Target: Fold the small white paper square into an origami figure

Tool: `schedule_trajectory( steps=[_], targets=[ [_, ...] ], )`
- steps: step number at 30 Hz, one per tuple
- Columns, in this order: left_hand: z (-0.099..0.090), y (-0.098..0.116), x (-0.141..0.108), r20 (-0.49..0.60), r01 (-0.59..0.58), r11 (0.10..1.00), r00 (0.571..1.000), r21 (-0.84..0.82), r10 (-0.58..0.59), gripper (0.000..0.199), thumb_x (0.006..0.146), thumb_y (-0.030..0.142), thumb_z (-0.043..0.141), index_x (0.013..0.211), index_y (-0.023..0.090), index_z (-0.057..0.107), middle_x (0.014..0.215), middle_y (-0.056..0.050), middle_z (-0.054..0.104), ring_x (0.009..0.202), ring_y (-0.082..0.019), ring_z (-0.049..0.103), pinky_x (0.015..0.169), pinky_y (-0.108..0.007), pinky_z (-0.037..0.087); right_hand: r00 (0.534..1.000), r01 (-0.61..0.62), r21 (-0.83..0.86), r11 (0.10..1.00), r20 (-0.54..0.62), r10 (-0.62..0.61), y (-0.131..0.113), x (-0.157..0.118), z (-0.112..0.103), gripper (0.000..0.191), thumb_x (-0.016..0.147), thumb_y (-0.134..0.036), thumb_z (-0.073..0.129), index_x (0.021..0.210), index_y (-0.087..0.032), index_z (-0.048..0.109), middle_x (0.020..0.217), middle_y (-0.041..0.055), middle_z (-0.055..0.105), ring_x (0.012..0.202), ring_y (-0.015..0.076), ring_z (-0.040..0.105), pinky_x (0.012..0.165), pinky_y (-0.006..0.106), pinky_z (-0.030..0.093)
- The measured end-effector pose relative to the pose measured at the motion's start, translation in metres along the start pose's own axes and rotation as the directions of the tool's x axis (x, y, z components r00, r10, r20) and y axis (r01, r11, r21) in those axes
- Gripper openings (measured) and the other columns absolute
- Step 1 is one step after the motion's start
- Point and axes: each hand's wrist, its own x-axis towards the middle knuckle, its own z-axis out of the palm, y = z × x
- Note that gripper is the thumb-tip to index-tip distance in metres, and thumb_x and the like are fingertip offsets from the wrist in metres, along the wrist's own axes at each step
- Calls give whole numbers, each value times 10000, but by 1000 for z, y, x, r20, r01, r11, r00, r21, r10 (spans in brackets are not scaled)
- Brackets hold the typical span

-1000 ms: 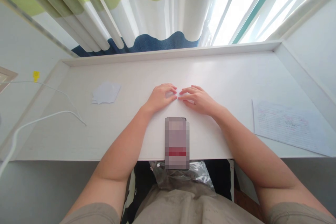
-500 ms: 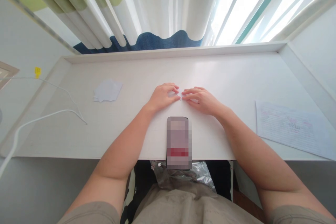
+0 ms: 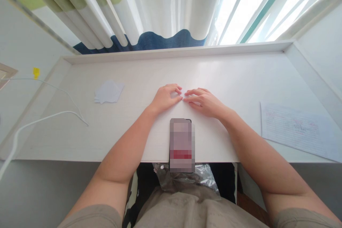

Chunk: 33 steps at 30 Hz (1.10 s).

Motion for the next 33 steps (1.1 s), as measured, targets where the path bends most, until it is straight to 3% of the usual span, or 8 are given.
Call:
schedule_trajectory(
  steps=[16, 27, 33],
  targets=[
    [8, 9, -1, -41, 59, 997, 997, 39, -58, 70, 887, 184, 756, 882, 241, 715, 1298, -64, 811, 1430, -296, 663, 1271, -529, 472, 998, 66, -168, 984, -11, -69, -8, -3, 2, 370, 1079, -187, 567, 1321, -317, 814, 1454, 86, 755, 1284, 272, 739, 1217, 571, 514],
    [9, 8, 0, -80, 69, 997, 995, 30, -67, 149, 959, 130, 670, 894, 247, 737, 1266, -48, 831, 1416, -261, 684, 1255, -473, 502, 999, 25, -171, 985, 45, -17, -14, -2, -1, 363, 1076, -187, 569, 1299, -315, 825, 1474, 90, 732, 1274, 289, 739, 1197, 576, 524],
    [14, 4, 5, -161, 67, 997, 985, 48, -59, 177, 929, 113, 665, 926, 258, 766, 1185, -34, 848, 1281, -244, 745, 1205, -451, 541, 998, 56, -193, 980, -9, -59, -19, -2, -1, 341, 1060, -180, 594, 1249, -318, 843, 1539, 56, 716, 1556, 341, 552, 1325, 657, 354]
  ],
)
